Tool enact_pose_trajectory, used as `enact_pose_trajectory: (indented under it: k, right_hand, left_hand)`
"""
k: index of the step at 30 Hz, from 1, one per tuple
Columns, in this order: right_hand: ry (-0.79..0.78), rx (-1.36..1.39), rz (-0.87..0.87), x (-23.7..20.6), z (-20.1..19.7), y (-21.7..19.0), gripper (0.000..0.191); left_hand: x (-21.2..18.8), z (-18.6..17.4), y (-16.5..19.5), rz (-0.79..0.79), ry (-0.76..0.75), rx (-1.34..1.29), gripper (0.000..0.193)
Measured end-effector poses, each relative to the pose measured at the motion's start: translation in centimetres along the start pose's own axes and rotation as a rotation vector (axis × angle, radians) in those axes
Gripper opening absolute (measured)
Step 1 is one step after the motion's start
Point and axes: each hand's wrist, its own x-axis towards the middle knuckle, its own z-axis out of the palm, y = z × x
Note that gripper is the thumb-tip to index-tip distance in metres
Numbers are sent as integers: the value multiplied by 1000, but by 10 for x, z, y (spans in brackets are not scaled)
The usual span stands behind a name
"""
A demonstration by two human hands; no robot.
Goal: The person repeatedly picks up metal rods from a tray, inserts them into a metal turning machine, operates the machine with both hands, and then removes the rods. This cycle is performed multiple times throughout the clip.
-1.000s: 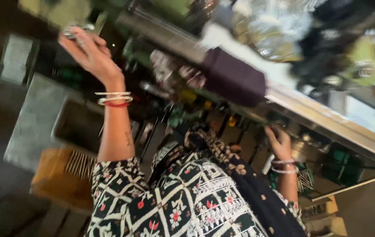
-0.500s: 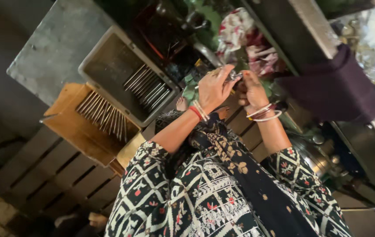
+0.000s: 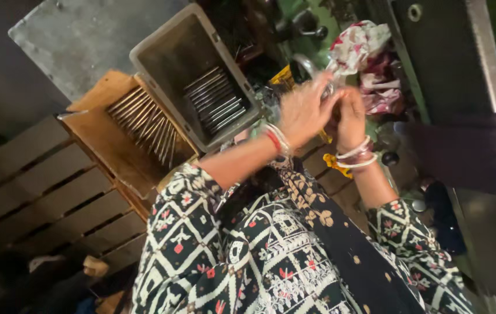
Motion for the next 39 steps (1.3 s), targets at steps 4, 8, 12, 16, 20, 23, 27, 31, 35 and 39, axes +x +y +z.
enact_pose_trajectory:
  k: [4, 8, 12, 16, 20, 23, 27, 31, 35, 39]
  right_hand:
    - [139, -477, -356, 17, -2, 35, 16]
    - [298, -25, -154, 20, -10, 51, 12]
    - [340, 223, 46, 10, -30, 44, 14]
    - [317, 180, 102, -4, -57, 36, 13]
    - [245, 222, 111, -18, -66, 39, 14]
    - [280, 254, 146, -24, -69, 38, 15]
    - [313, 294, 180, -22, -78, 31, 19]
    - [296, 285, 206, -11, -79, 31, 19]
    - [242, 293, 233, -2, -63, 33, 20]
    - [166, 262, 250, 2, -41, 29, 19]
  left_hand:
    - [-8, 25, 14, -427, 34, -358, 50]
    - [-26, 10, -42, -441, -41, -325, 56]
    - [-57, -34, -148, -354, -42, 335, 75]
    - [-85, -33, -208, -552, -269, 267, 103]
    - [-84, -39, -205, -663, -275, 132, 91]
    - [-93, -84, -204, -250, 31, 341, 44]
    - [-132, -165, -250, -367, 863, 264, 15]
    - [-147, -165, -298, -1044, 722, 161, 26]
    - [-141, -129, -313, -1172, 618, -92, 43]
    - [-146, -122, -315, -1214, 763, -470, 36]
